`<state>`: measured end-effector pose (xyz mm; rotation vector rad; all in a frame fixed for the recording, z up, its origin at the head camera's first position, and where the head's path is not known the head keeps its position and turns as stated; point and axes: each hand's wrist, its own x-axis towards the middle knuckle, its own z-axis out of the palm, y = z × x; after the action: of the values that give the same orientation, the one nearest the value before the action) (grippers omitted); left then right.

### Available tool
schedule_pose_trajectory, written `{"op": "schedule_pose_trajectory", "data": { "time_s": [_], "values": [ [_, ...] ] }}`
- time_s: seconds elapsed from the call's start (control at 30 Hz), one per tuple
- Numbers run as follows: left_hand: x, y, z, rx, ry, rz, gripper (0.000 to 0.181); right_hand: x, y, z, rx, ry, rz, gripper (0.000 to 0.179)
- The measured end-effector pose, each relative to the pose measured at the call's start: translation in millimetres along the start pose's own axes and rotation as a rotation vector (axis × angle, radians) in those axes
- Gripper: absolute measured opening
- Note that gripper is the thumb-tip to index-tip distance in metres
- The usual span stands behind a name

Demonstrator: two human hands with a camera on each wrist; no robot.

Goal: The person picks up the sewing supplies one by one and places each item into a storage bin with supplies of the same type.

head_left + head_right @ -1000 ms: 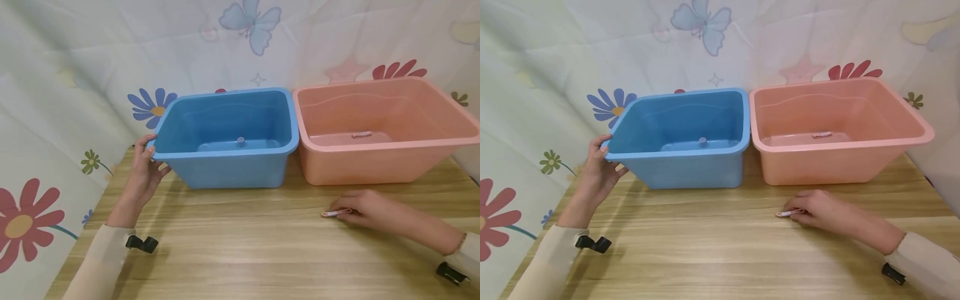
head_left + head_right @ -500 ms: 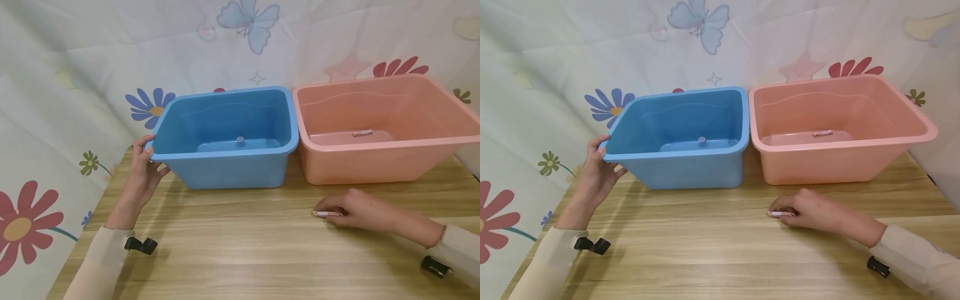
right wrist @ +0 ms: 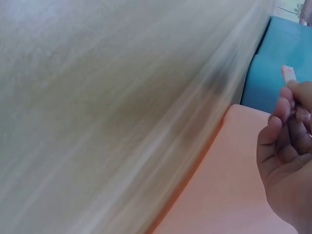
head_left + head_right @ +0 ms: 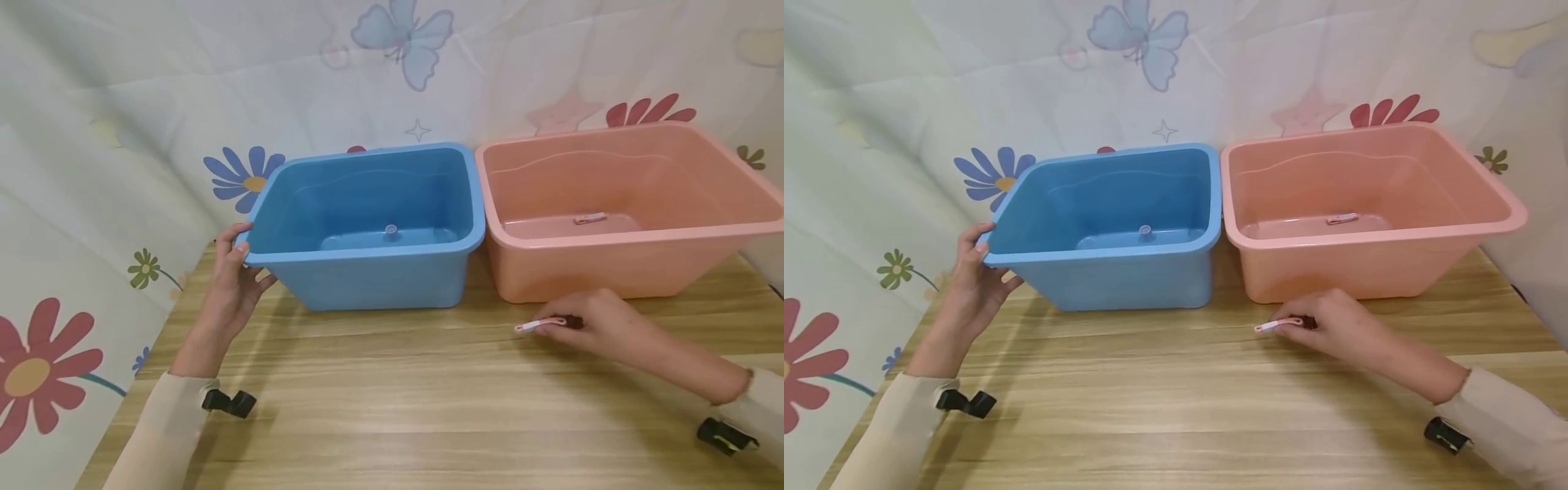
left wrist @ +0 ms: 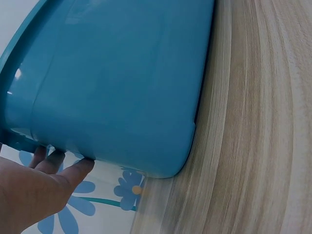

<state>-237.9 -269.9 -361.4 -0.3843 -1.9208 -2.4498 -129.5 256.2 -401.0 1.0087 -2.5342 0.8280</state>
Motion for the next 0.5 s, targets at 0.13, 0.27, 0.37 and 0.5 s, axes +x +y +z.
{"op": "schedule_pose_trajectory", "data": {
  "time_s": [0.13,0.27,0.37,0.5],
  "values": [
    [-0.6,-0.6,-1.1,-0.009,0.000,-0.001,0.035,-1.0,2.2,-3.9,-0.045,0.065,-0.029,0.026],
    [-1.1,-0.5,-1.0,-0.008,0.003,-0.004,0.035,-0.6,2.8,-7.5,-0.039,0.113,-0.075,0.011],
    [-1.1,-0.1,-0.4,-0.004,0.003,-0.006,0.035,0.0,1.7,-10.8,-0.029,0.135,-0.103,0.009],
    [-0.5,0.6,0.3,0.001,0.002,-0.005,0.035,0.7,-1.1,-15.8,-0.021,0.134,-0.110,0.015]
  ]
}}
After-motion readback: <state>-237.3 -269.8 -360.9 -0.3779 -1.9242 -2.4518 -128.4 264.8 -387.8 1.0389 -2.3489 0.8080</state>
